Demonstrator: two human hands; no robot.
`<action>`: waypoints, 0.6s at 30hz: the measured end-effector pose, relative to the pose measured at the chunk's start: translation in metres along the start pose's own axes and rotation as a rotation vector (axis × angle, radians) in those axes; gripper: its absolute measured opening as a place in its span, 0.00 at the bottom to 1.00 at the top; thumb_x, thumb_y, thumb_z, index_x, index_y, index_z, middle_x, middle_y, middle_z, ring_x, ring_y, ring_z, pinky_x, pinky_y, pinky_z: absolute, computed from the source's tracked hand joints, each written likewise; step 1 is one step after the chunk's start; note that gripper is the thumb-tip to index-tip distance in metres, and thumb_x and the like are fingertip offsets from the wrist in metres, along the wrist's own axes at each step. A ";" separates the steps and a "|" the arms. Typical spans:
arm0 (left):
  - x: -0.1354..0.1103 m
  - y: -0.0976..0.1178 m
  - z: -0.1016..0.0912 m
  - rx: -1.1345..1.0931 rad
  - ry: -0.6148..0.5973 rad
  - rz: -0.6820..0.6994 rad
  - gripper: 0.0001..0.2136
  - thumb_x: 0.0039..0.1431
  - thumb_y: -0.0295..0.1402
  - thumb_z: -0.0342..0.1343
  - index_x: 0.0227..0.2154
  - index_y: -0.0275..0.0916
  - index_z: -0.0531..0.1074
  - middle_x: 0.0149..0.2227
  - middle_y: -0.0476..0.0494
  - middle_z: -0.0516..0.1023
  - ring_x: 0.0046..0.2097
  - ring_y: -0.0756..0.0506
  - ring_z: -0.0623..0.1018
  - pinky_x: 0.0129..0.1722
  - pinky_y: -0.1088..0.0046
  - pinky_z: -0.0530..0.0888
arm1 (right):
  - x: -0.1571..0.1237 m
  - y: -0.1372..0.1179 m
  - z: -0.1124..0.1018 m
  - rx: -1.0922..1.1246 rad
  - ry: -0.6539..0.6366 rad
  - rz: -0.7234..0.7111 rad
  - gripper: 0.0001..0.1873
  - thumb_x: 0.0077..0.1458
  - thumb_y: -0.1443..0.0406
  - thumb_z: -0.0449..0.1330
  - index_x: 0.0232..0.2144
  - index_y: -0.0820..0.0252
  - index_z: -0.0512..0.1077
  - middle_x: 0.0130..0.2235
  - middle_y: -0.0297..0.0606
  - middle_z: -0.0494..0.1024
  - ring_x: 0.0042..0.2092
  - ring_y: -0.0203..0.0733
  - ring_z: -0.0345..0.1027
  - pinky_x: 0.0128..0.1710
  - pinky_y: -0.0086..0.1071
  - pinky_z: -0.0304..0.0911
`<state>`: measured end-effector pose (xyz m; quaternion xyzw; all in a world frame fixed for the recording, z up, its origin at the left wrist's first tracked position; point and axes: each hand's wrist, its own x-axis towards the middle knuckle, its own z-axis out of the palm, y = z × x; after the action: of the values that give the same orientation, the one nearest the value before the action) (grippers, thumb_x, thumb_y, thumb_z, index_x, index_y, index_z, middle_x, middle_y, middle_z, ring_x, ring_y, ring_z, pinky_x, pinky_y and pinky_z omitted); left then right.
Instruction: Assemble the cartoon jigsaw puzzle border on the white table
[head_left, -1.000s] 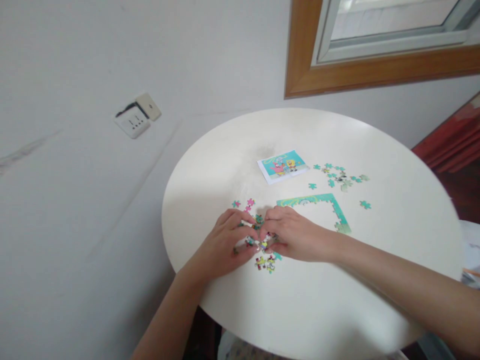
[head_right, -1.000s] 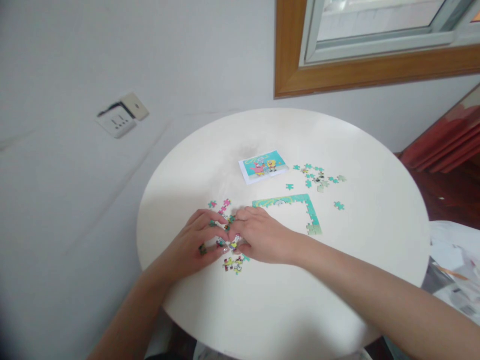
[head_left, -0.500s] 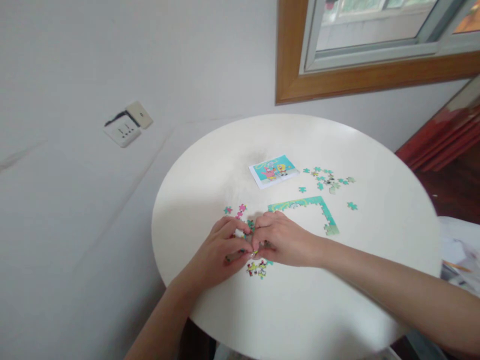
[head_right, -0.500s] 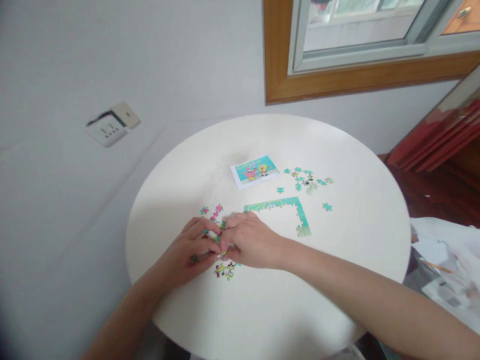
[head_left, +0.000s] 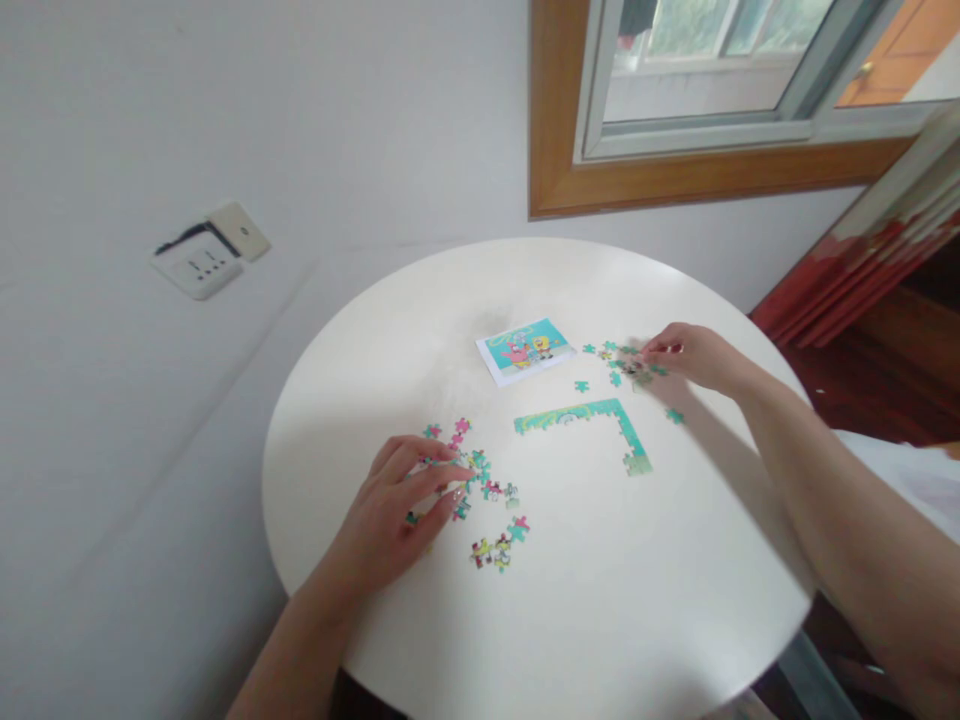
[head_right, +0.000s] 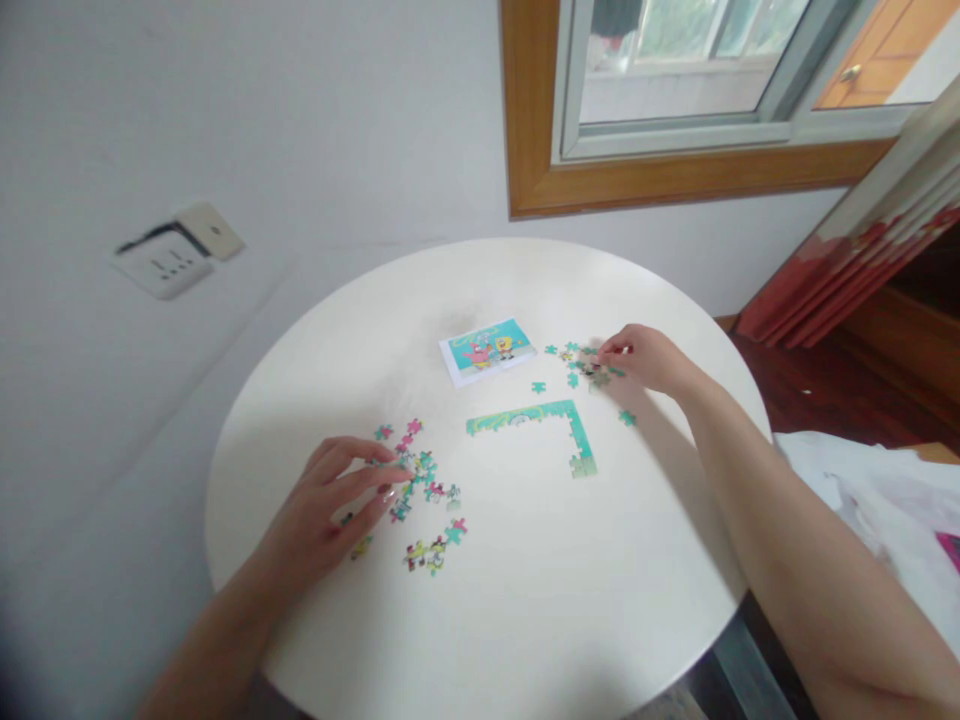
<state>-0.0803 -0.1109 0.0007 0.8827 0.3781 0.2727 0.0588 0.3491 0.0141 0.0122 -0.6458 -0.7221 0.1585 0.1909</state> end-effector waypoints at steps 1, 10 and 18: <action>0.000 0.000 0.000 0.003 0.003 -0.003 0.11 0.64 0.28 0.54 0.46 0.47 0.75 0.46 0.45 0.73 0.49 0.42 0.72 0.50 0.62 0.70 | 0.000 0.004 0.005 -0.010 -0.020 0.000 0.15 0.52 0.55 0.60 0.26 0.58 0.81 0.24 0.36 0.76 0.28 0.40 0.66 0.28 0.32 0.56; 0.003 0.003 -0.001 -0.018 0.070 -0.025 0.10 0.65 0.29 0.54 0.45 0.47 0.76 0.43 0.44 0.75 0.47 0.43 0.73 0.50 0.61 0.71 | 0.003 0.019 0.024 -0.016 0.066 -0.084 0.17 0.52 0.52 0.61 0.28 0.58 0.81 0.30 0.38 0.75 0.30 0.40 0.64 0.31 0.33 0.56; 0.001 0.004 -0.002 -0.030 0.054 -0.063 0.09 0.65 0.29 0.53 0.45 0.46 0.75 0.43 0.44 0.75 0.47 0.43 0.73 0.50 0.60 0.70 | 0.001 0.022 0.027 -0.017 0.053 -0.081 0.13 0.53 0.55 0.64 0.28 0.58 0.79 0.31 0.39 0.74 0.31 0.39 0.63 0.32 0.35 0.54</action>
<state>-0.0779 -0.1133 0.0042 0.8618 0.4029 0.3001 0.0704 0.3554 0.0186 -0.0224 -0.6217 -0.7437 0.1273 0.2104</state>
